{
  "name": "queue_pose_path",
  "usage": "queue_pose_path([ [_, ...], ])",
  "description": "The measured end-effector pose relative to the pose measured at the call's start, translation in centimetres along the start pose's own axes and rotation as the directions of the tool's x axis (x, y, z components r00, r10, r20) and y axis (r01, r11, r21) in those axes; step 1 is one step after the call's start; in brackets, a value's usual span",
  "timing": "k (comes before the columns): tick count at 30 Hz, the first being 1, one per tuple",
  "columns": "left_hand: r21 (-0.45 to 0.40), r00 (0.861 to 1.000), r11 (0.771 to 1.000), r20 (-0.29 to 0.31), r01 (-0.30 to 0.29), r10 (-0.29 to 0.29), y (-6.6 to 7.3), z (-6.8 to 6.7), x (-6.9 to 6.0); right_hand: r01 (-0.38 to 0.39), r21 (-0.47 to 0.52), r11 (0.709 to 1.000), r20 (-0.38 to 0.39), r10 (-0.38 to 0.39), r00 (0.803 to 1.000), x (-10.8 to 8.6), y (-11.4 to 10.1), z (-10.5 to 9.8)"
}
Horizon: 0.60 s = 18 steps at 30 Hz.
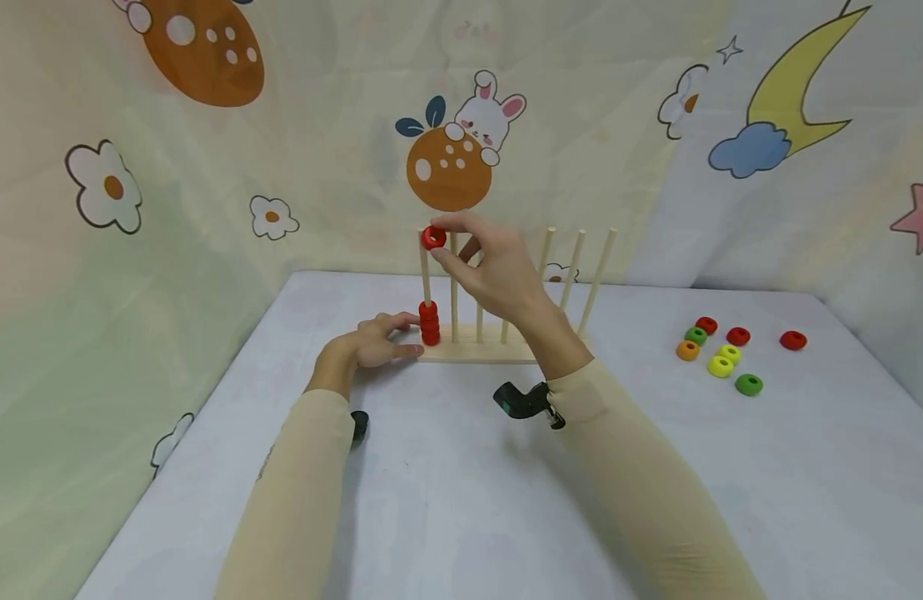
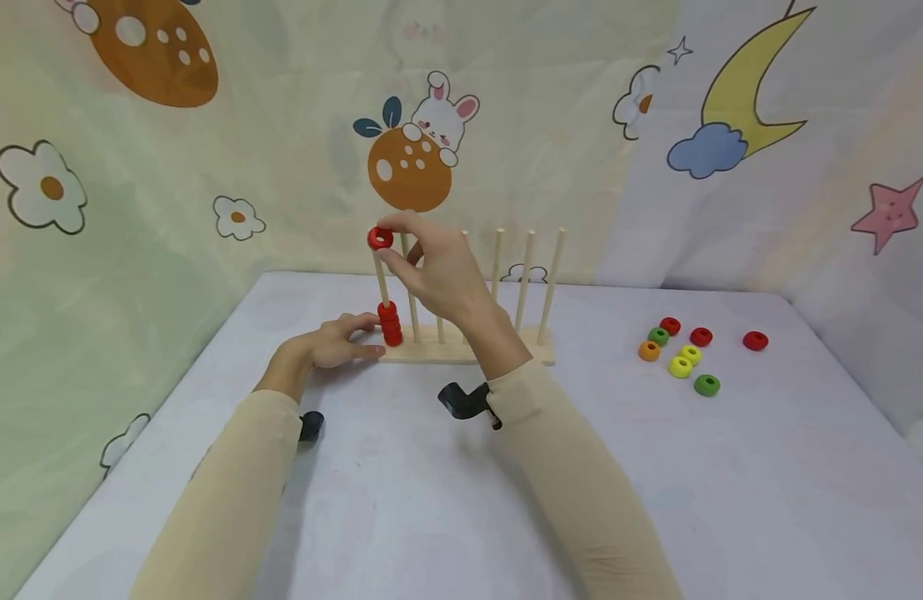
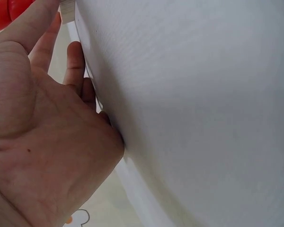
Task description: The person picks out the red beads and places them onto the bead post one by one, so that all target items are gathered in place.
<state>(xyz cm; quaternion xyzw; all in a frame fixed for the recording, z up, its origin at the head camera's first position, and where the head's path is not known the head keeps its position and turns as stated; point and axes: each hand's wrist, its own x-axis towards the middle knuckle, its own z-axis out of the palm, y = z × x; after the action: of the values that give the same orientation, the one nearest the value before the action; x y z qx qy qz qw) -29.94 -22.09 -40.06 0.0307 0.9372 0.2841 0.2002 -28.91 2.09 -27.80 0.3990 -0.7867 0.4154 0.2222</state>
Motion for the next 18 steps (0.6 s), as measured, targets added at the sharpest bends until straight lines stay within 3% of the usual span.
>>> queue_pose_path([
  [7,-0.013,1.000,1.000,0.005,0.012,-0.012,0.3,0.0,-0.3,-0.048,0.026,0.999,-0.032,0.049,0.998,1.0,-0.2,1.1],
  [18,-0.013,1.000,1.000,-0.007,-0.013,0.013,0.3,0.1,-0.4,-0.091,-0.048,0.995,-0.024,0.090,0.996,1.6,-0.7,1.9],
])
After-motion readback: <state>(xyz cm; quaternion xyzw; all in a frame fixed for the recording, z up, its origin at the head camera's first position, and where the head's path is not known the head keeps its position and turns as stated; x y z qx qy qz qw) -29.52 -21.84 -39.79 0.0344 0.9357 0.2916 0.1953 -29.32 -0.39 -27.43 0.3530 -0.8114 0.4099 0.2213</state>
